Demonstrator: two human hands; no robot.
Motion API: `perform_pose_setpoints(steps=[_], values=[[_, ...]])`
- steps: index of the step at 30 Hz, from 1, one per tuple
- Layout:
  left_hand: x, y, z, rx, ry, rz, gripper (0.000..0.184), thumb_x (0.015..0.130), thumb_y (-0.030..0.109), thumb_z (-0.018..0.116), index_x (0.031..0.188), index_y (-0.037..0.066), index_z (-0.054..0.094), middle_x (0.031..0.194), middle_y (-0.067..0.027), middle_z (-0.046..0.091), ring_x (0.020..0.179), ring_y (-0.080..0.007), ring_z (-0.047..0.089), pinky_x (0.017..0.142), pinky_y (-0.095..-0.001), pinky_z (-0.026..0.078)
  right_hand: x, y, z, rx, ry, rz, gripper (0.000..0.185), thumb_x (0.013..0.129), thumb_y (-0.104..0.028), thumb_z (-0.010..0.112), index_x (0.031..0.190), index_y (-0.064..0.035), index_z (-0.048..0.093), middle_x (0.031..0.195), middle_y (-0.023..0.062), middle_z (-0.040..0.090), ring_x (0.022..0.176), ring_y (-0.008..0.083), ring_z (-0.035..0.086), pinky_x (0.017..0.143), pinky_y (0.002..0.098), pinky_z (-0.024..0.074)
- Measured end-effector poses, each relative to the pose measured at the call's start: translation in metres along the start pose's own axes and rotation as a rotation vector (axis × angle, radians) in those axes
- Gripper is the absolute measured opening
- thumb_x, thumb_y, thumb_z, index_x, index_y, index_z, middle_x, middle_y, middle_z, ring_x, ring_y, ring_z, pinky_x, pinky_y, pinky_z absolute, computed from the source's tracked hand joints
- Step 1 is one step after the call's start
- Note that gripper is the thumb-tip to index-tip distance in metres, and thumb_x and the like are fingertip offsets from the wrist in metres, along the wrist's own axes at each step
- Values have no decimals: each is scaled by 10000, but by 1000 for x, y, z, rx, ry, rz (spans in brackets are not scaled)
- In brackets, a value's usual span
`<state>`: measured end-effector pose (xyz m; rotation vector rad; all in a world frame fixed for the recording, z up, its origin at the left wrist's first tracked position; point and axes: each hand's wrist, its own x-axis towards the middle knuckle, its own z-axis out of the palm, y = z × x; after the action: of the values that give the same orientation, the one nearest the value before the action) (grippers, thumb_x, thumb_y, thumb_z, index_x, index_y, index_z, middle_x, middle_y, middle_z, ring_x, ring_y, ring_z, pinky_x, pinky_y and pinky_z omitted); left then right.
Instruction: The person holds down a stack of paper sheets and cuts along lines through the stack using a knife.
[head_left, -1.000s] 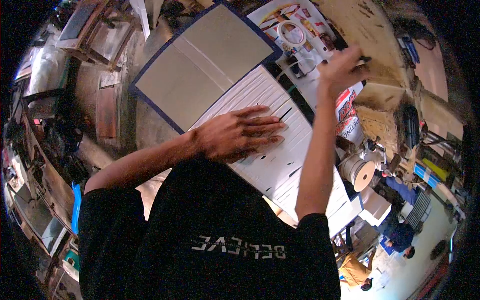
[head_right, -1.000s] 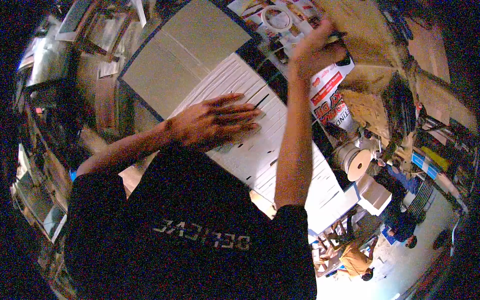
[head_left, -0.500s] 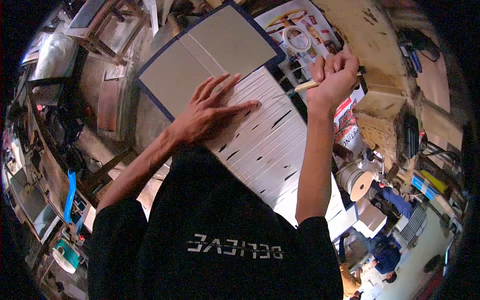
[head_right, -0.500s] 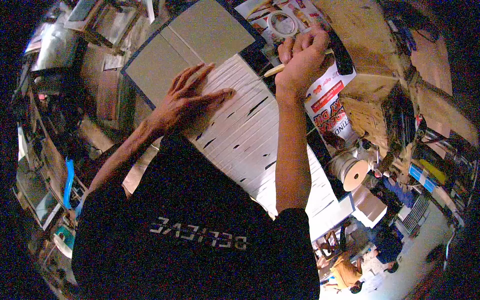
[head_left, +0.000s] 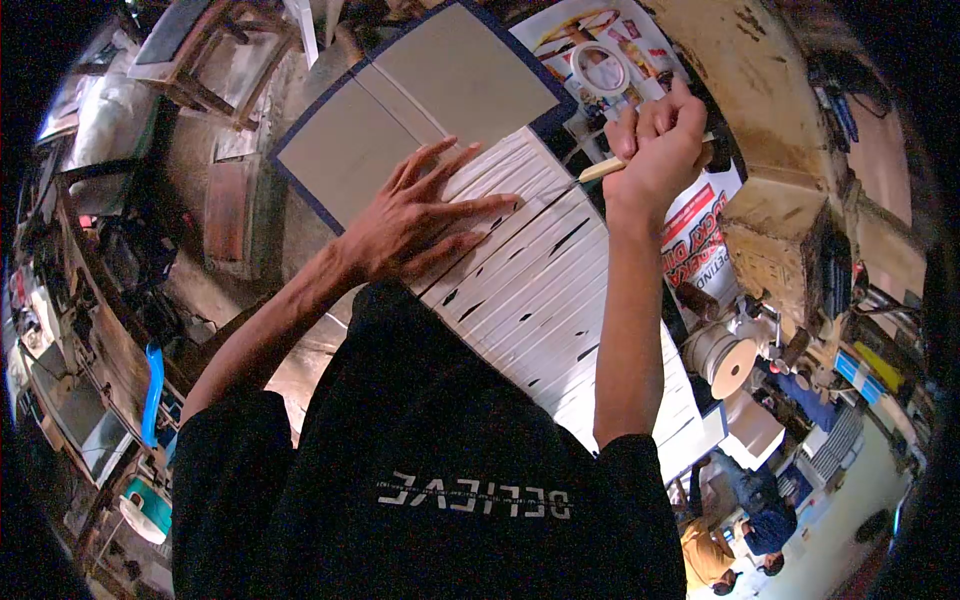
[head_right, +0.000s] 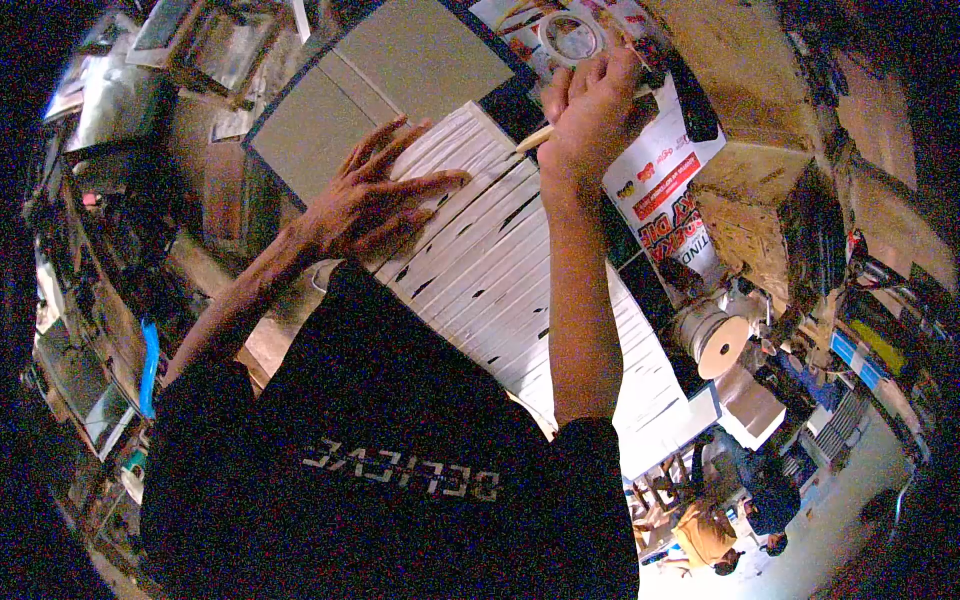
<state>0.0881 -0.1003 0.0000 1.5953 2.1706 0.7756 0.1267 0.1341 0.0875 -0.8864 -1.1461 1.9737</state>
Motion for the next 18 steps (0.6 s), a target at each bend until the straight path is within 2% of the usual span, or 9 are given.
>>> perform_pose_setpoints(steps=[7,9,10,11,13,16,18], values=[[-1,3,-4,-24,5,2,454,993,423,481,1446,398,501,1590,-194,288,1476,-436,197,1216,-562,157,8,14,3,-59,-26,-20,450,936,-293,576,620,-165,282,522,-23,229,408,117,252,408,279,228],[-1,5,-4,-17,7,-1,450,998,411,484,1447,391,502,1588,-188,298,1471,-435,218,1215,-560,179,13,19,2,-150,-10,-152,399,938,-274,583,672,-147,316,547,-20,247,424,115,262,411,271,243],[-1,7,-2,-20,9,-3,450,998,411,484,1447,391,502,1588,-188,298,1471,-435,218,1215,-560,179,21,24,-3,-153,-11,-151,399,938,-274,583,672,-147,316,547,-20,247,424,115,262,411,271,243],[0,10,0,-53,13,-19,451,998,396,495,1449,383,501,1587,-192,297,1464,-436,235,1212,-560,194,34,31,-10,-271,19,-301,379,943,-278,588,707,-134,328,562,-20,256,437,114,263,417,269,247],[-3,13,2,-87,20,-33,453,998,382,505,1450,376,500,1586,-195,296,1458,-437,252,1209,-561,209,43,44,-17,-390,48,-453,363,947,-281,592,743,-122,339,577,-19,266,449,113,264,423,266,251],[-4,14,2,-152,53,-9,459,996,347,527,1454,363,499,1581,-209,297,1444,-444,278,1201,-562,236,44,49,-15,-294,150,-365,339,966,-285,592,797,-103,361,619,-21,311,488,103,298,443,266,285],[-3,16,5,-197,43,-30,464,999,324,529,1461,356,491,1576,-221,294,1442,-447,275,1200,-563,236,38,42,-15,-371,124,-474,336,978,-287,585,797,-99,374,623,-15,334,498,99,318,454,264,310]])
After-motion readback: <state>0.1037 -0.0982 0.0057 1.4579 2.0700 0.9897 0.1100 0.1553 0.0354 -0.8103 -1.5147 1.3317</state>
